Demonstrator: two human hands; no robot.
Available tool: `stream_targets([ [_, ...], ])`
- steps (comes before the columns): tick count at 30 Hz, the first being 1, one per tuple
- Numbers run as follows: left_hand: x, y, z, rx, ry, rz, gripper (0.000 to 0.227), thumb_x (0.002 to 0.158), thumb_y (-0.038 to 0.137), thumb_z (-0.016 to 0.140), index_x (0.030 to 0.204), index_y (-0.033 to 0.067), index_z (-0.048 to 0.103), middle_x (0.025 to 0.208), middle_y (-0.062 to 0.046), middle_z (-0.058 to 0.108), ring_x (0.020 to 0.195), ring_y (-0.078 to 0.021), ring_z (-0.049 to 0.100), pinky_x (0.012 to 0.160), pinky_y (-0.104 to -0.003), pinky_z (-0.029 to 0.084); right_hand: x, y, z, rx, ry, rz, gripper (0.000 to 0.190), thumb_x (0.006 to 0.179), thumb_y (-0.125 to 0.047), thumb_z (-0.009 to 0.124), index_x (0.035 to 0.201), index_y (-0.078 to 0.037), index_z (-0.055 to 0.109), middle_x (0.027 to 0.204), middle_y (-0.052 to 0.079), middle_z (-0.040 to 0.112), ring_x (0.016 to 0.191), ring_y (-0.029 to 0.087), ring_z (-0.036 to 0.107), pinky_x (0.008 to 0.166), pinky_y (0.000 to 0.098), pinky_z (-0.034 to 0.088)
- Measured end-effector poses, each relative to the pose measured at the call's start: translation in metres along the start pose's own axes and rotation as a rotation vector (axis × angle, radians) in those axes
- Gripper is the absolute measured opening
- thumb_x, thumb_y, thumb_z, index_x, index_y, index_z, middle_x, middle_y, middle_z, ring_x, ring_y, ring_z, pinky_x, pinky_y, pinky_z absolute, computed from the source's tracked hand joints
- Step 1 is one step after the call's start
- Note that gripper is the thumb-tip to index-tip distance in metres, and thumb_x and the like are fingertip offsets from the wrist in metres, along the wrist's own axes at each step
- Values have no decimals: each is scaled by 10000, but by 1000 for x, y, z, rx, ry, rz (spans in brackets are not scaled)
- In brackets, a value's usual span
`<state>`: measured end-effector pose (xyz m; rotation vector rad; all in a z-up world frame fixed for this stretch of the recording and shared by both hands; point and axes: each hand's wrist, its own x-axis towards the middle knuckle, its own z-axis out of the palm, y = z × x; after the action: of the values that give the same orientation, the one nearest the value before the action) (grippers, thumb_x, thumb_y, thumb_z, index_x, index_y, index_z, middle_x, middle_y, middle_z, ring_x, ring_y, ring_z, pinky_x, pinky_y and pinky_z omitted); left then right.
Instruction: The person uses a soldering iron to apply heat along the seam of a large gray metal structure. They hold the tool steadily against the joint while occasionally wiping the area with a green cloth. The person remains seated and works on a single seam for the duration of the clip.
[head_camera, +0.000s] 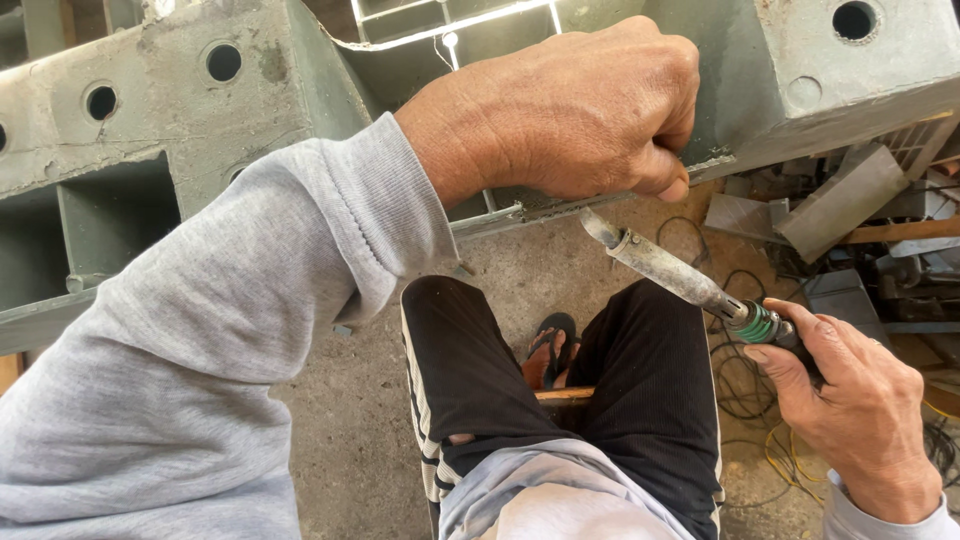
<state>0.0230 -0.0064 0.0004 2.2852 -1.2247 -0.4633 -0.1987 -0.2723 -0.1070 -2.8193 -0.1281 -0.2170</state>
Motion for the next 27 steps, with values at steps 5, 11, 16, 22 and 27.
stream_targets([
  [5,-3,2,-1,2,-11,-2,319,867,346,783,698,78,744,505,-73,611,424,-172,579,427,-371,460,-21,21,22,166,-2,4,310,925,-204,770,1175,-28,721,894,54,718,664,117,672,557,251,508],
  [11,-31,7,-16,2,33,8,346,881,441,758,870,95,774,638,-68,683,543,-197,645,531,-374,489,-66,-6,61,432,19,167,330,858,-180,782,1131,-3,726,759,38,688,571,115,597,510,268,455],
  [16,-72,-5,-38,-67,135,165,313,867,351,797,931,49,751,763,-65,717,627,-181,672,560,-337,511,-74,-52,76,590,60,120,301,865,-177,766,1106,-7,706,817,39,708,659,106,658,589,244,493],
  [22,-89,-12,-27,-206,118,150,183,811,230,813,874,68,757,746,-26,719,643,-129,687,605,-295,555,-60,-76,75,641,96,131,289,912,-161,744,1138,13,695,885,53,719,737,110,666,662,237,501],
  [27,-80,-15,-16,-154,93,42,101,845,186,788,866,87,783,728,-17,741,619,-118,697,590,-286,576,-62,-75,78,602,85,168,301,918,-166,748,1153,15,699,867,58,717,723,109,654,660,237,496],
])
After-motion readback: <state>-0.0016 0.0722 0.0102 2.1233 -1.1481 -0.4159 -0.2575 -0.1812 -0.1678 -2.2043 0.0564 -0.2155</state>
